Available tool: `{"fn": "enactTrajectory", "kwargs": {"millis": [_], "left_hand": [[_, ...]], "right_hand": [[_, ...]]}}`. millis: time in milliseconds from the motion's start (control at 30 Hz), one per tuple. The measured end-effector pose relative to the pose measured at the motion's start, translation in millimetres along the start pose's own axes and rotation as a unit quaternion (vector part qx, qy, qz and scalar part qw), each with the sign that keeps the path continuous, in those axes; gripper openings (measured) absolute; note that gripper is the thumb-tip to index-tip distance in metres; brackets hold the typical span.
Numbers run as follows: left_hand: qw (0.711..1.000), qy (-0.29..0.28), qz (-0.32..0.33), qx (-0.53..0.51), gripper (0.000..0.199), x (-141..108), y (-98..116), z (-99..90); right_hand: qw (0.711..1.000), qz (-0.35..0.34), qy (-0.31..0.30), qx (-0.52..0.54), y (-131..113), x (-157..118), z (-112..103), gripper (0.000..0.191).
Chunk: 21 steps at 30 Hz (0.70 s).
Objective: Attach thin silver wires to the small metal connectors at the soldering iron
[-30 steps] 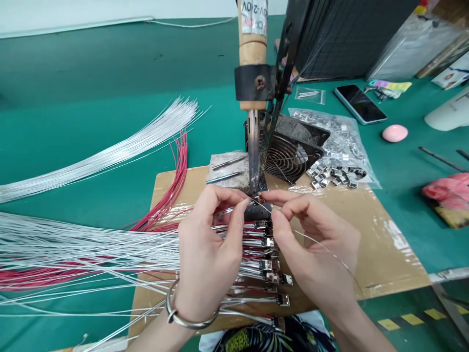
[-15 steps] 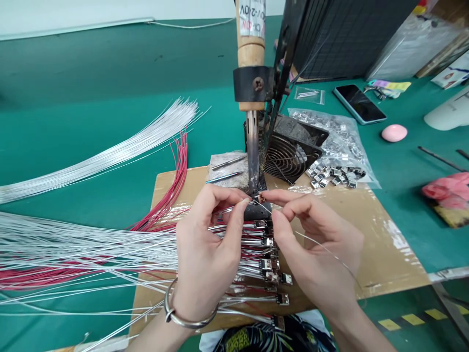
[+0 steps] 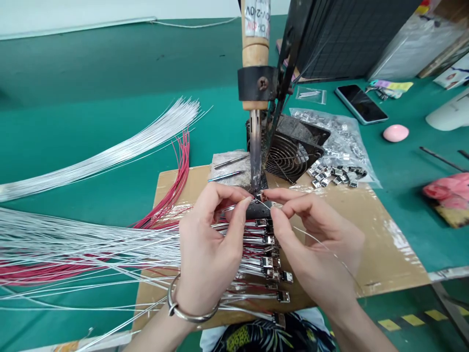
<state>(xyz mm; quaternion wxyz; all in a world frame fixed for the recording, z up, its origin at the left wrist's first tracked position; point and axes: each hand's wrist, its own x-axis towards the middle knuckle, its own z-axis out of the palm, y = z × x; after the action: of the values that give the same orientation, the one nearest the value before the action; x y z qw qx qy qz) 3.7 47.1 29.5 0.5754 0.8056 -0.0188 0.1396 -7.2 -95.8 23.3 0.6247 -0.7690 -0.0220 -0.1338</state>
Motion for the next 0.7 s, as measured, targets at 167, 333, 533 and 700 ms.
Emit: {"fn": "enactTrajectory", "kwargs": {"millis": [167, 333, 533, 700], "left_hand": [[1.0, -0.002, -0.001, -0.008, 0.014, -0.2, -0.1, -0.9], [1.0, -0.007, -0.007, -0.009, 0.013, 0.5, 0.2, -1.7], [1.0, -0.016, -0.017, -0.003, 0.012, 1.5, -3.9, -1.1], [0.999, -0.026, -0.035, -0.002, 0.011, -0.2, -7.6, -0.6]], "right_hand": [[1.0, 0.002, -0.006, -0.004, -2.0, -0.3, -2.1, 0.018], [1.0, 0.002, -0.012, -0.009, -3.8, 0.7, -3.3, 0.018], [1.0, 0.005, -0.011, -0.014, -0.6, 0.9, -2.7, 0.019], [1.0, 0.003, -0.01, -0.019, 3.0, -1.5, -3.0, 0.018]]}}
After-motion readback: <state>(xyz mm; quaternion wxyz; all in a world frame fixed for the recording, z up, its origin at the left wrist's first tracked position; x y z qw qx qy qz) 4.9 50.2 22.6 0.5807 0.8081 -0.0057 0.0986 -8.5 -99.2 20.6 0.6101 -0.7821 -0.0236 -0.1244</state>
